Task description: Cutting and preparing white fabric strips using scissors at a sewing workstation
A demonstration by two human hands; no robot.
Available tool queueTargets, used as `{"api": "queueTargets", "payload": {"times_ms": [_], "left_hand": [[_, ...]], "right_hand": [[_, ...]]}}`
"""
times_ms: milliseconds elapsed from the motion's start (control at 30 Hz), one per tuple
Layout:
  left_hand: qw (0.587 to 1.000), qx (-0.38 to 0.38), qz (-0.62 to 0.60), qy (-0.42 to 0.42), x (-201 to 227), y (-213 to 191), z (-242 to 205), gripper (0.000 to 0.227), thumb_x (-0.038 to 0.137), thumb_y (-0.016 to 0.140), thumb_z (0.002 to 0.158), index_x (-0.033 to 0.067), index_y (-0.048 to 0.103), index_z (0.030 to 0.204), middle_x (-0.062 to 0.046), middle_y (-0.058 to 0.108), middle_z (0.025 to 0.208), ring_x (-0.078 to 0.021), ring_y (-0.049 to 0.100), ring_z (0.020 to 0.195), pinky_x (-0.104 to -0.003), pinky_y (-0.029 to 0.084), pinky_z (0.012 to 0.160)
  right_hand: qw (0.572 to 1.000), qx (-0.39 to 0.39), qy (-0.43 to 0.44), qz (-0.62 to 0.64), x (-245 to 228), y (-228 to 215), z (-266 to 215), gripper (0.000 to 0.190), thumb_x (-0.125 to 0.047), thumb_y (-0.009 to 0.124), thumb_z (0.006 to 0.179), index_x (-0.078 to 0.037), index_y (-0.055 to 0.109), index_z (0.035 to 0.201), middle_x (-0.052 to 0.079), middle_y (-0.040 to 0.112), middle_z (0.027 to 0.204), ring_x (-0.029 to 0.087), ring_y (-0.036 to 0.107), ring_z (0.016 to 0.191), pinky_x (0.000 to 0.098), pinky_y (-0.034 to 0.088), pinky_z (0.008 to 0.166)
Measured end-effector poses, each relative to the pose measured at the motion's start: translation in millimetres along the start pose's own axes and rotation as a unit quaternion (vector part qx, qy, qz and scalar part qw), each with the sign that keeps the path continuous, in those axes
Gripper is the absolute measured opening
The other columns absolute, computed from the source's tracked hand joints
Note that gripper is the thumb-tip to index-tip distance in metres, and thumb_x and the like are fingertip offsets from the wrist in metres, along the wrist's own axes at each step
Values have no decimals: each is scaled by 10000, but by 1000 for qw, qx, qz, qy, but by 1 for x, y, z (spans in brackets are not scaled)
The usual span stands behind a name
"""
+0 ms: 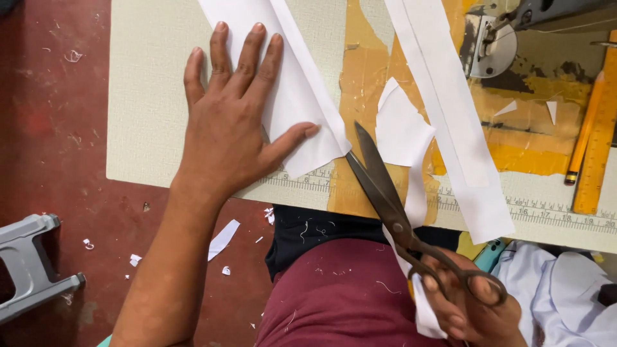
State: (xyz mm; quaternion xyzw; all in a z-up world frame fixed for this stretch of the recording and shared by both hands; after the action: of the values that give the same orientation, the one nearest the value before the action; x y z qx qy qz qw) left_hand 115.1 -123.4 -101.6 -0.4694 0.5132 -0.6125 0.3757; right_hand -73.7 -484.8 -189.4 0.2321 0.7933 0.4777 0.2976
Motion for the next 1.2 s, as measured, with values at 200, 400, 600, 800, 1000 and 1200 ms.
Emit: {"api": "queueTargets", "payload": {"times_ms": [200, 400, 600, 800, 1000, 1200], "left_hand": [[1000, 13, 11, -11, -2, 3, -13, 1027, 834, 521, 975, 143, 232, 1678, -60, 202, 1740, -375, 84, 1590, -600, 76, 1257], [1000, 12, 8, -21, -3, 3, -11, 1049, 855, 501, 970, 127, 234, 1676, -66, 201, 1739, -334, 62, 1587, -591, 80, 1259], [1000, 7, 20, -21, 0, 2, -12, 1070, 878, 496, 960, 143, 209, 1682, -44, 189, 1746, -342, 73, 1597, -604, 72, 1265], [1000, 6, 20, -17, 1, 2, -13, 1109, 911, 497, 923, 160, 199, 1683, -38, 192, 1751, -351, 74, 1601, -596, 59, 1271], [1000, 14, 13, -18, 1, 0, -14, 1128, 925, 502, 887, 164, 238, 1676, -27, 217, 1739, -346, 78, 1590, -604, 68, 1260], [997, -62, 40, -21, 3, 3, -17, 1179, 994, 369, 875, 209, 113, 1716, 20, -11, 1733, -339, -129, 1542, -633, -21, 1270]], "right_hand": [[998, -55, 12, 9, 10, 24, 28, 674, -368, 729, 1043, 113, 399, 1378, 247, 509, 1149, 210, 531, 671, 340, 536, 498], [988, -29, 120, 89, -8, 31, -7, 657, -339, 821, 956, 72, 374, 1208, 160, 537, 797, 182, 510, 486, 295, 483, 454], [999, -42, 11, 14, 4, 19, 10, 696, -390, 805, 1029, 140, 409, 1248, 218, 485, 1100, 222, 556, 627, 321, 529, 497], [996, -88, 2, -10, 13, 43, 54, 671, -450, 737, 1042, 97, 425, 1272, 180, 490, 1082, 213, 550, 760, 366, 522, 605], [999, -34, -19, 5, 22, 8, 43, 619, -350, 736, 1043, 62, 433, 1392, 195, 545, 1192, 134, 533, 665, 302, 484, 522], [988, 126, -36, -76, 19, 6, 26, 747, -383, 870, 866, 67, 509, 1340, 227, 612, 1066, 111, 463, 464, 232, 389, 287]]}}
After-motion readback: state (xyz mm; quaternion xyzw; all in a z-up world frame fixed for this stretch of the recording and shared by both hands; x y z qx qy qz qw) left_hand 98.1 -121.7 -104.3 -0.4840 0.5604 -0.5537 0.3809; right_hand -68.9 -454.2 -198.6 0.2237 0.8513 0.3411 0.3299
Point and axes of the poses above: each hand's wrist, its own z-axis towards the middle knuckle, its own y-axis out of the palm, x = y × z, the point moved 3 cm from there along z, towards the middle knuckle
